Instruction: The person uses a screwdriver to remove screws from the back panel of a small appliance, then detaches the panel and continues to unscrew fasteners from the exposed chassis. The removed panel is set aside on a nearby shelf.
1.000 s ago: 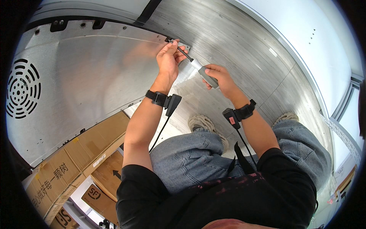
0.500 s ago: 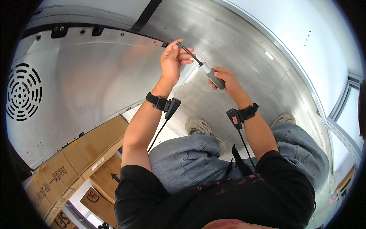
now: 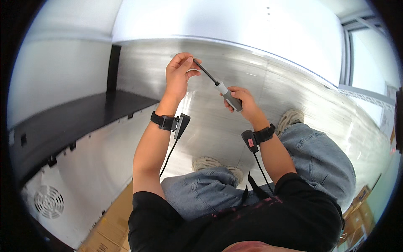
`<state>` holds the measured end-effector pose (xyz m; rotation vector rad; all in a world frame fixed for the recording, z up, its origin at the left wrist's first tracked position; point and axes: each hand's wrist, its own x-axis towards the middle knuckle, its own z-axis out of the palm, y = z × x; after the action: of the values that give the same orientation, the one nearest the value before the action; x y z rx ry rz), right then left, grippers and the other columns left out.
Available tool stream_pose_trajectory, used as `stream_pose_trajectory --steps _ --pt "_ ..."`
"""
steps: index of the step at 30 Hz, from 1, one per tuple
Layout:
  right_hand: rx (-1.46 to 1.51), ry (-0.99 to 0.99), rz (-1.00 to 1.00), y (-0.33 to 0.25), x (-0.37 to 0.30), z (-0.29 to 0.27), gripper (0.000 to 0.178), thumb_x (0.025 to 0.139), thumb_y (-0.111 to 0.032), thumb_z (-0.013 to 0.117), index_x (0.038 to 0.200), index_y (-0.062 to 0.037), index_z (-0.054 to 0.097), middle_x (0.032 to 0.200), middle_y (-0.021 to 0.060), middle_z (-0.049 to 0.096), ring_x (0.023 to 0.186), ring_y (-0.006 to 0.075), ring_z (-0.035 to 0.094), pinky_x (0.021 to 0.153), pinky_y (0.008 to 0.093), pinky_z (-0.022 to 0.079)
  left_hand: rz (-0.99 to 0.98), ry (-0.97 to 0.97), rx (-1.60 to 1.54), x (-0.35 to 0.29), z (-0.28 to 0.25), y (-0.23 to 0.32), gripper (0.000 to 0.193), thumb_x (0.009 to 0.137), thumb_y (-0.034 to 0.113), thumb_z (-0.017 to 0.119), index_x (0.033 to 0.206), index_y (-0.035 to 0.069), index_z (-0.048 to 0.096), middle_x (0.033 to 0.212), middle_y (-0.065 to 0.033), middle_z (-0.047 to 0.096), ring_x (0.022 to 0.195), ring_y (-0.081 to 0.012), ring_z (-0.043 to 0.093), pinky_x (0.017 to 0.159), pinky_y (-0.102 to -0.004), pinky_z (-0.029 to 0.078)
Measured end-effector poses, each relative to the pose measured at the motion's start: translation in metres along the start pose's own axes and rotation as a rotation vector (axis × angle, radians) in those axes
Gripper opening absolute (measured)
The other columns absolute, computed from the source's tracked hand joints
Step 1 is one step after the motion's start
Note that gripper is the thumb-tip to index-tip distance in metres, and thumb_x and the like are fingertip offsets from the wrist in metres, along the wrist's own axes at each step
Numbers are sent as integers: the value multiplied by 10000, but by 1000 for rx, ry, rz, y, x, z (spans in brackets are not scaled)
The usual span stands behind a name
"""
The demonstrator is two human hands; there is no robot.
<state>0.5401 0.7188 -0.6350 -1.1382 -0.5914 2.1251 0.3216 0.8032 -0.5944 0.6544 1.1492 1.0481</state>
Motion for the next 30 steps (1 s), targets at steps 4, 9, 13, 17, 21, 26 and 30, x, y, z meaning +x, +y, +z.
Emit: stream_pose_trajectory --steps 4,9,13,17,21,26,30 --pt "58 138 -1 -15 4 -20 404 836 -258 433 1033 59 587 684 84 593 560 131 533 506 261 428 -142 -122 26 54 28 -9 89 919 109 513 969 62 569 931 -96 631 835 -159 585 721 -305 480" --pt "138 310 -58 -35 21 -43 418 849 -279 401 1033 50 582 664 70 587 542 120 516 499 253 418 -186 -345 106 137 68 -26 95 923 104 510 930 53 590 880 -39 585 846 -140 541 760 -281 442" --pt "171 362 -37 -53 34 -50 423 858 -293 385 1032 47 565 660 74 578 534 122 503 499 249 413 -240 -407 29 193 73 -31 98 919 104 520 889 45 592 805 -22 565 765 -132 507 750 -265 427" --pt "139 423 -39 -66 38 -46 404 854 -273 389 1014 42 584 653 63 583 518 120 508 492 251 413 11 -130 194 257 62 -14 98 886 109 571 884 42 643 794 -12 611 738 -125 545 725 -264 452" --pt "181 418 -53 -52 30 -46 382 852 -265 397 1003 32 584 656 68 582 521 122 511 492 250 409 291 63 806 260 81 -19 108 845 115 617 903 61 691 816 -24 674 732 -124 605 709 -267 483" --pt "181 379 -60 -55 29 -42 367 856 -251 398 1006 27 584 659 72 583 522 127 511 496 257 409 405 94 964 268 82 -24 113 827 101 611 890 74 701 844 -67 694 758 -184 648 719 -309 508" --pt "177 375 -69 -56 29 -40 374 856 -256 386 1007 28 576 660 75 579 528 130 508 505 260 411 397 90 1016 269 82 -20 141 828 119 616 930 88 708 863 -69 696 762 -183 647 730 -301 503"
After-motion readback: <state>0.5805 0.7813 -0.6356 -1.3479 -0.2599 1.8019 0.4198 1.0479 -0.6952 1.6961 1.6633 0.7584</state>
